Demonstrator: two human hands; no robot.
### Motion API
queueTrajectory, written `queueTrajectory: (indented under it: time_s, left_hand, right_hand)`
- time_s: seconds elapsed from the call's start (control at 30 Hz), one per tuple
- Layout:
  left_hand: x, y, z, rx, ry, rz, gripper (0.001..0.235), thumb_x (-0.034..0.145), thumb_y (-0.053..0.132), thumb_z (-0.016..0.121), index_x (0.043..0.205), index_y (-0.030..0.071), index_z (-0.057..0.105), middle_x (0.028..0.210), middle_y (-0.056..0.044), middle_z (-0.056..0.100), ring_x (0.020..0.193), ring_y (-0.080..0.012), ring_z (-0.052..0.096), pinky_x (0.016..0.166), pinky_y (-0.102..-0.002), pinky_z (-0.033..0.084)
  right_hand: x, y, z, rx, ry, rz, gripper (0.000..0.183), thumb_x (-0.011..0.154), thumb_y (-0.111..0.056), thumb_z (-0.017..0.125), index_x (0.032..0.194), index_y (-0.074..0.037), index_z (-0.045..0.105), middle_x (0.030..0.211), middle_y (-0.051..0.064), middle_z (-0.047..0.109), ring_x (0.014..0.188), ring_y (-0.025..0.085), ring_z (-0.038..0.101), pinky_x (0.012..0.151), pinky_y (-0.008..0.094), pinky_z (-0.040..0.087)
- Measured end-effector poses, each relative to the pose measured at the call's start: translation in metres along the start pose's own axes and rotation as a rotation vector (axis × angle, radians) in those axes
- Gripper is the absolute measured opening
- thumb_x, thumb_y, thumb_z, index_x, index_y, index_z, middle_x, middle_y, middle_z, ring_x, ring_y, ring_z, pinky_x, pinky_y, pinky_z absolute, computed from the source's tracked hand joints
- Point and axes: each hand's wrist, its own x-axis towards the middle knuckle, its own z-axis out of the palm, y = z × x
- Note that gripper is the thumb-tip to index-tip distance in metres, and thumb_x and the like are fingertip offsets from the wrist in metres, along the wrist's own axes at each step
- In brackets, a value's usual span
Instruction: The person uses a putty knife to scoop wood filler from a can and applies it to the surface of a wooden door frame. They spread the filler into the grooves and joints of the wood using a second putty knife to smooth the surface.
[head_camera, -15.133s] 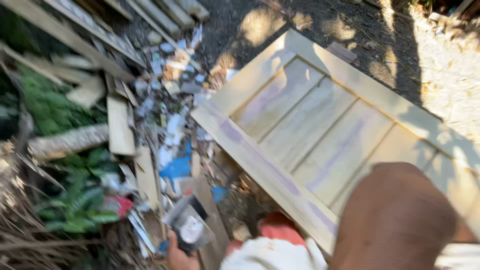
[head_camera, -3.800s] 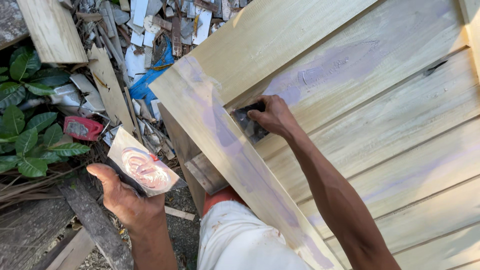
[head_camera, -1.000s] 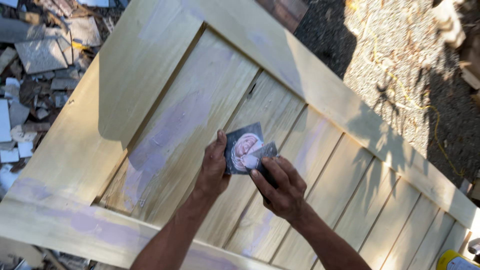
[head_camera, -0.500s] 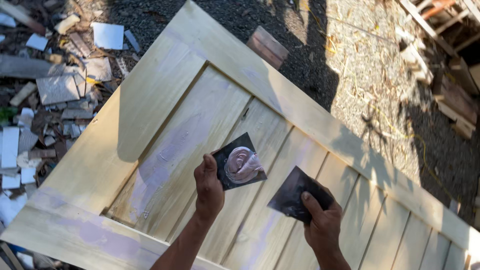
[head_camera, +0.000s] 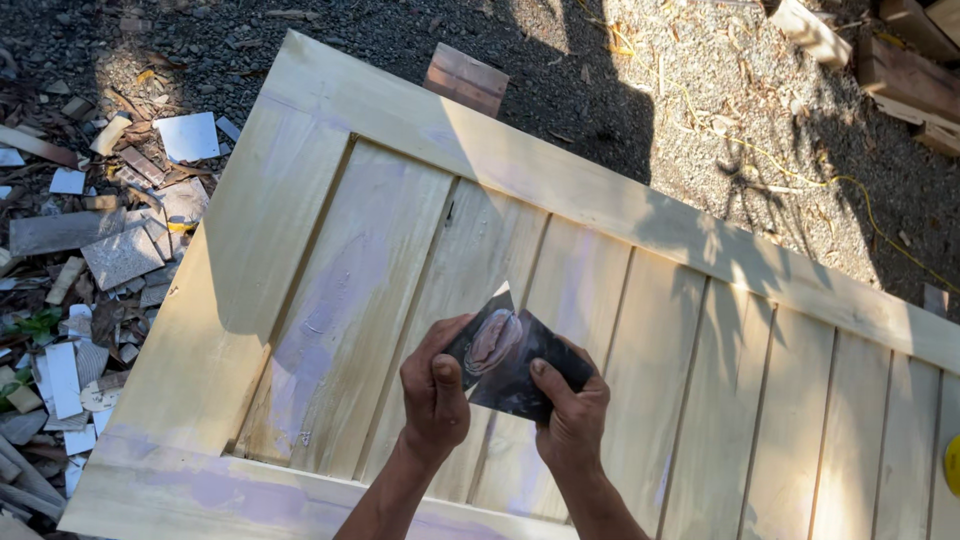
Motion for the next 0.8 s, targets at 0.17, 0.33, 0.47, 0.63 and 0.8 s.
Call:
queueTrajectory:
  time_s: [0.17,0.33,0.47,0.63,0.8]
  left_hand:
    - [-0.004,0.004,0.009,0.181,-0.114,0.067,0.059,0.115,0.044,0.035,0.124,-0.006,0.064,0.115,-0.023,0.071,0.104,-0.0358,0.075,0.086,-0.039,0.06]
    - [-0.035,-0.007,0.015,0.159,-0.162,-0.005,0.058,0.116,0.045,0.036,0.12,-0.004,0.066,0.11,-0.02,0.072,0.1,-0.0325,0.075,0.084,-0.039,0.059]
    - [-0.045,-0.036,0.017,-0.509,0.159,-0.798,0.059,0.111,0.051,0.042,0.1,-0.003,0.063,0.084,-0.01,0.069,0.073,-0.0197,0.067,0.069,-0.038,0.059]
    - [-0.032,-0.03,0.036,-0.783,0.189,-0.96,0.054,0.103,0.054,0.045,0.097,0.004,0.064,0.085,-0.003,0.068,0.074,-0.0114,0.066,0.073,-0.031,0.057]
    - [-0.012,-0.017,0.048,-0.767,0.158,-0.932,0.051,0.099,0.053,0.051,0.096,0.004,0.065,0.083,-0.005,0.071,0.072,-0.0122,0.068,0.069,-0.031,0.057]
  right_hand:
    - [0.001,-0.003,0.014,0.072,0.054,-0.065,0.033,0.086,0.007,0.071,0.119,0.007,0.065,0.101,0.013,0.075,0.088,0.02,0.073,0.08,0.033,0.061]
    - [0.017,-0.029,0.0,0.107,0.068,-0.394,0.032,0.089,0.007,0.071,0.12,0.006,0.062,0.107,0.012,0.073,0.094,0.021,0.073,0.088,0.034,0.061]
    - [-0.005,-0.053,-0.032,-0.45,-0.019,-0.984,0.021,0.097,-0.006,0.058,0.114,0.003,0.067,0.1,0.013,0.073,0.087,0.024,0.073,0.079,0.035,0.061]
    - [0.009,-0.061,-0.039,-0.824,-0.608,-1.553,0.019,0.108,-0.012,0.057,0.125,-0.004,0.053,0.119,0.019,0.066,0.101,0.038,0.073,0.091,0.048,0.067]
    - [0.031,-0.053,-0.042,-0.946,-0.642,-1.7,0.02,0.102,-0.013,0.059,0.117,0.0,0.059,0.113,0.023,0.067,0.096,0.04,0.073,0.082,0.046,0.067]
